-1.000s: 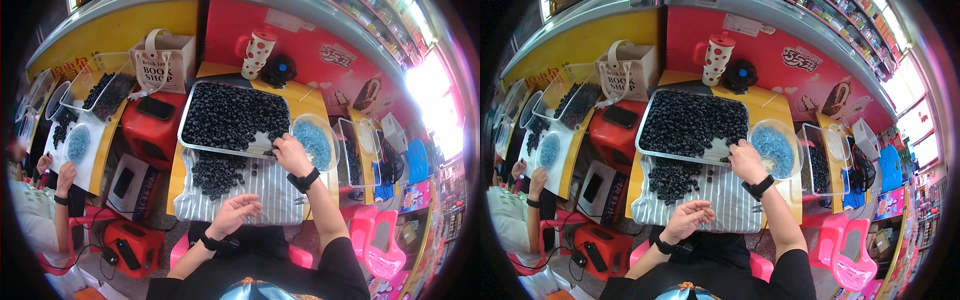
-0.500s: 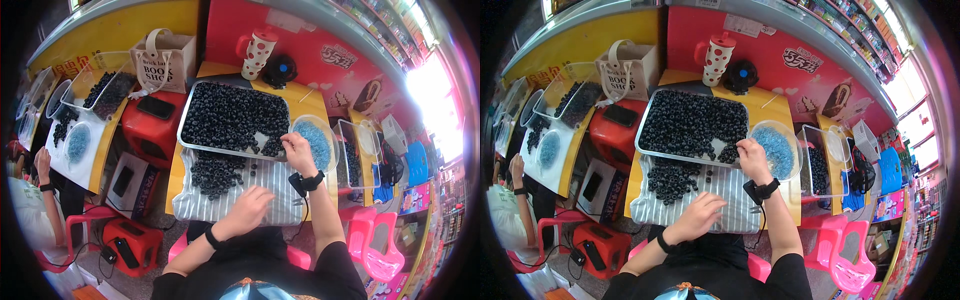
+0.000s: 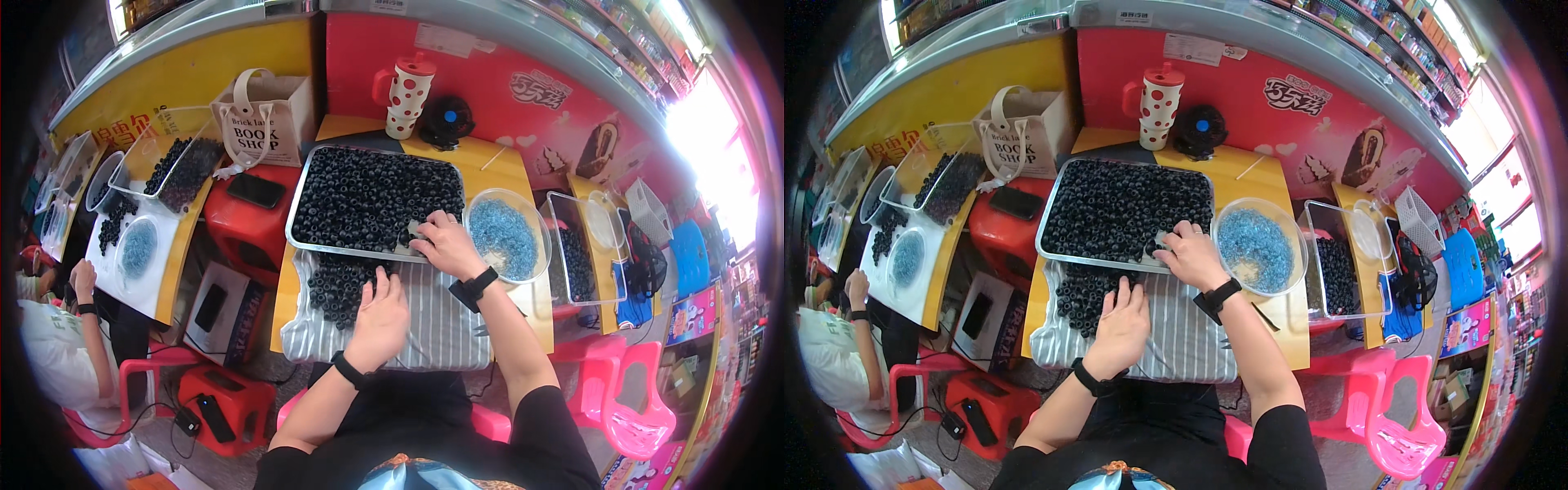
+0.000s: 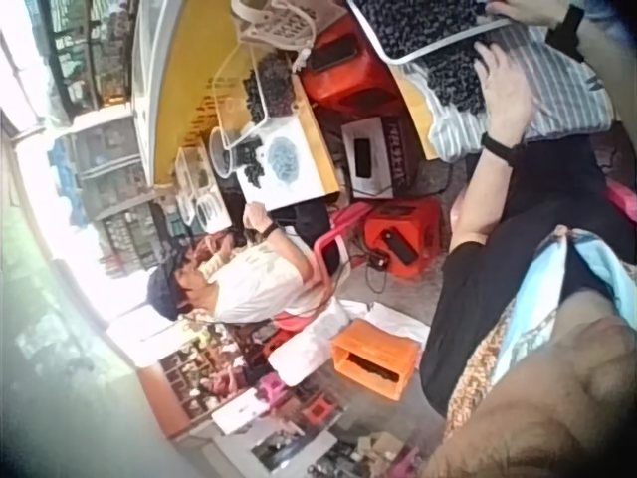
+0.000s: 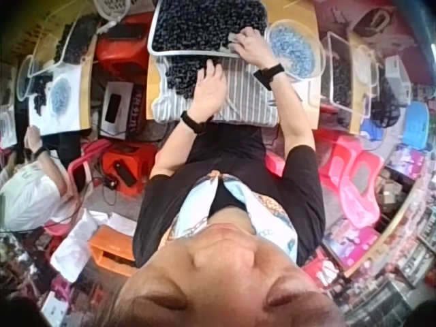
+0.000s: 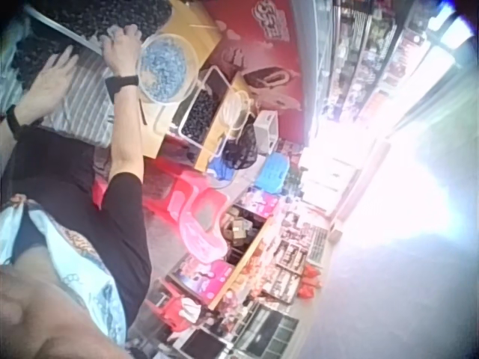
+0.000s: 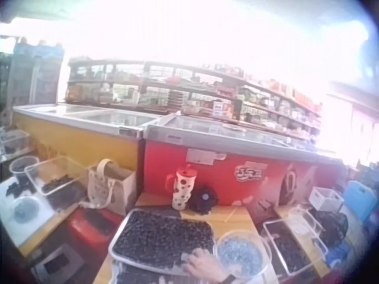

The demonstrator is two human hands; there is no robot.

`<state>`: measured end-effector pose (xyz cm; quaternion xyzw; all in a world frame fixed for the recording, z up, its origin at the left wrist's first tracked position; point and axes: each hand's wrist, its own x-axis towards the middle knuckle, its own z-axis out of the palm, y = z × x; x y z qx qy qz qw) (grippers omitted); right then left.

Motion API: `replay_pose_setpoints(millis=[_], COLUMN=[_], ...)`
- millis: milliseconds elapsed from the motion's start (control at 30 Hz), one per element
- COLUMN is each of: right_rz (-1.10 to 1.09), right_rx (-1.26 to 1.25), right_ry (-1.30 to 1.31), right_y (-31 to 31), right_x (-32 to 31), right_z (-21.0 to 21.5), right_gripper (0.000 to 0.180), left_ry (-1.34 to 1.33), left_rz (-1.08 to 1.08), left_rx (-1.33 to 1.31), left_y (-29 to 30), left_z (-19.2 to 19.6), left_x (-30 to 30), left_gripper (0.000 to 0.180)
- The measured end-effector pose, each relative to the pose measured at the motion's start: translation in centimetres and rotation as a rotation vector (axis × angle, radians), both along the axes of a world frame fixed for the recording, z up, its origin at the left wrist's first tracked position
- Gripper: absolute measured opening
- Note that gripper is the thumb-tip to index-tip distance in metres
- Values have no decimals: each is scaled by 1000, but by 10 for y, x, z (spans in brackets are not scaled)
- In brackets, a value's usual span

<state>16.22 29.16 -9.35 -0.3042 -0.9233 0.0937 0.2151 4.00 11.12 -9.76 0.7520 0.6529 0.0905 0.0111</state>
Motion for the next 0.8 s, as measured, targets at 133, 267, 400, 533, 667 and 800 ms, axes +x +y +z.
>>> replay_pose_setpoints(millis=[133, 267, 400, 533, 667, 800], right_rz=[-57, -83, -123, -145, -81, 31], right_rx=[13, 18, 7, -65, -116, -216], right_ry=[-120, -47, -138, -116, -107, -102], right_y=[-5, -2, -10, -13, -14, -21], right_x=[0, -1, -5, -3, 1, -8], right_z=[-1, -6, -3, -12, -13, 2], right_gripper=[32, 34, 34, 34, 31, 30], left_ry=[-24, -70, -115, -123, -154, -280], left_rz=[53, 87, 123, 149, 121, 35], left_rx=[35, 66, 74, 81, 146, 279], left_y=[-10, -14, -17, -23, -30, -41], left_z=[-2, -3, -5, -4, 5, -12], left_x=[-5, -7, -8, -6, 0, 8], left_gripper=[47, 44, 45, 47, 42, 31])
